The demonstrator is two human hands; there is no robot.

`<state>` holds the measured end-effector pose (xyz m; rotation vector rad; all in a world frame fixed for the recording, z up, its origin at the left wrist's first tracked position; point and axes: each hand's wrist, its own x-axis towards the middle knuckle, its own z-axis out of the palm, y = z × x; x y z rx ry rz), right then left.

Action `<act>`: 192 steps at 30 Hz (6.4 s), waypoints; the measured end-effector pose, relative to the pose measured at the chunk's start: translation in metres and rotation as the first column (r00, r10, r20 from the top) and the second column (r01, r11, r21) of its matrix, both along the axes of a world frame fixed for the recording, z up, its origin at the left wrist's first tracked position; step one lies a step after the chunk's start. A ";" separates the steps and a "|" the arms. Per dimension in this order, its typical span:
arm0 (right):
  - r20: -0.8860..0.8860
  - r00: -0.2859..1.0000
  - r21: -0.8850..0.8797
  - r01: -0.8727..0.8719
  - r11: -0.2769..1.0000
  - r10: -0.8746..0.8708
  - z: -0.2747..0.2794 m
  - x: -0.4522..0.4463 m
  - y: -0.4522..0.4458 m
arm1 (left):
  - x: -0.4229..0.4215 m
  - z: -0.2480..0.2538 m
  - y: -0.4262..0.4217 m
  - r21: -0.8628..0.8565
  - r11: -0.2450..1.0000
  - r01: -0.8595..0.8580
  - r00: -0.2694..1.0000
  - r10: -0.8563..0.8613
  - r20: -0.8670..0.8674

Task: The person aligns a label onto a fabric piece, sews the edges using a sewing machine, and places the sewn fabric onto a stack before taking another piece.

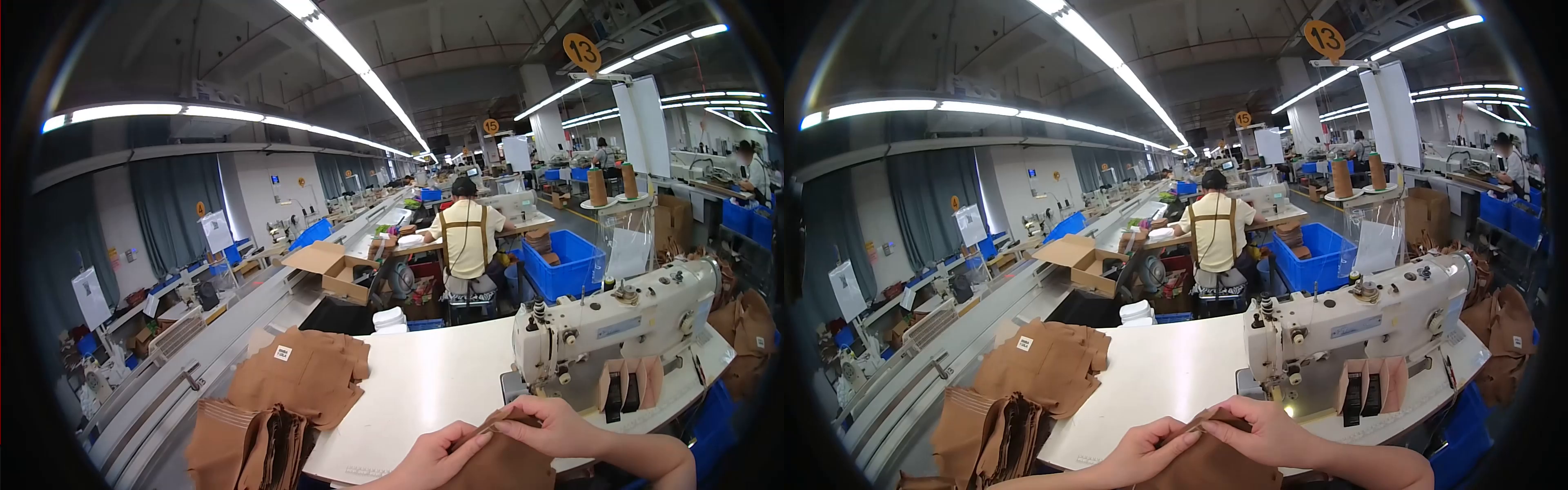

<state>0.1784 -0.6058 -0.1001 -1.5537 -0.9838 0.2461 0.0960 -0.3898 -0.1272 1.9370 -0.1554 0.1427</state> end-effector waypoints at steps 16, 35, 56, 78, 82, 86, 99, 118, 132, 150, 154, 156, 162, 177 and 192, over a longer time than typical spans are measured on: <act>-0.216 0.942 -0.051 0.253 0.966 -0.258 -0.073 0.054 -0.067 | -0.019 -0.083 0.053 -0.068 0.995 0.066 0.943 -0.085 -0.322; -0.535 0.836 0.024 0.158 0.987 -0.120 -0.180 0.079 -0.021 | 0.134 -0.119 -0.001 0.394 0.912 0.117 0.948 -0.221 0.230; -0.527 0.837 -0.029 0.159 0.987 -0.150 -0.177 0.079 -0.018 | 0.129 -0.118 0.006 0.378 0.920 0.106 0.944 -0.213 0.252; -0.506 0.855 -0.027 0.120 0.992 -0.117 -0.179 0.079 -0.020 | 0.141 -0.124 -0.004 0.432 0.889 0.152 0.852 -0.340 0.399; -0.505 0.859 0.028 0.111 0.993 -0.082 -0.182 0.078 -0.018 | 0.138 -0.127 -0.003 0.330 0.922 0.204 0.893 -0.314 0.323; -0.472 0.876 -0.038 0.086 0.996 -0.094 -0.173 0.075 -0.022 | 0.138 -0.129 -0.001 0.346 0.921 0.178 0.871 -0.311 0.381; -0.532 0.831 -0.037 0.167 0.985 -0.160 -0.169 0.079 -0.017 | 0.133 -0.125 0.004 0.357 0.919 0.167 0.945 -0.253 0.208; -0.431 0.893 0.054 0.172 0.984 -0.133 -0.175 0.069 -0.017 | 0.122 -0.109 -0.004 0.047 0.986 0.160 0.986 -0.158 -0.052; -0.140 0.934 -0.088 0.320 0.943 -0.330 -0.168 0.062 -0.015 | 0.157 -0.100 0.004 -0.286 0.895 0.342 0.837 -0.429 -0.340; -0.452 0.851 -0.031 0.284 0.958 -0.267 -0.182 0.076 -0.015 | 0.141 -0.119 -0.019 0.238 0.931 0.277 0.923 -0.327 0.201; -0.481 0.842 0.014 0.285 0.958 -0.243 -0.185 0.076 -0.013 | 0.139 -0.111 -0.020 0.241 0.925 0.293 0.935 -0.331 0.131; -0.464 0.848 0.002 0.293 0.956 -0.258 -0.185 0.076 -0.012 | 0.141 -0.114 -0.020 0.260 0.924 0.281 0.936 -0.324 0.141; -0.431 0.861 -0.045 0.279 0.959 -0.271 -0.182 0.075 -0.013 | 0.144 -0.119 -0.018 0.231 0.939 0.253 0.931 -0.301 0.204; -0.376 0.879 -0.013 0.311 0.950 -0.293 -0.181 0.072 -0.014 | 0.139 -0.131 -0.027 -0.028 0.990 0.139 0.986 -0.136 0.100; -0.446 0.847 -0.031 0.308 0.951 -0.289 -0.175 0.070 -0.014 | 0.136 -0.131 -0.030 0.043 0.992 0.119 0.979 -0.125 0.159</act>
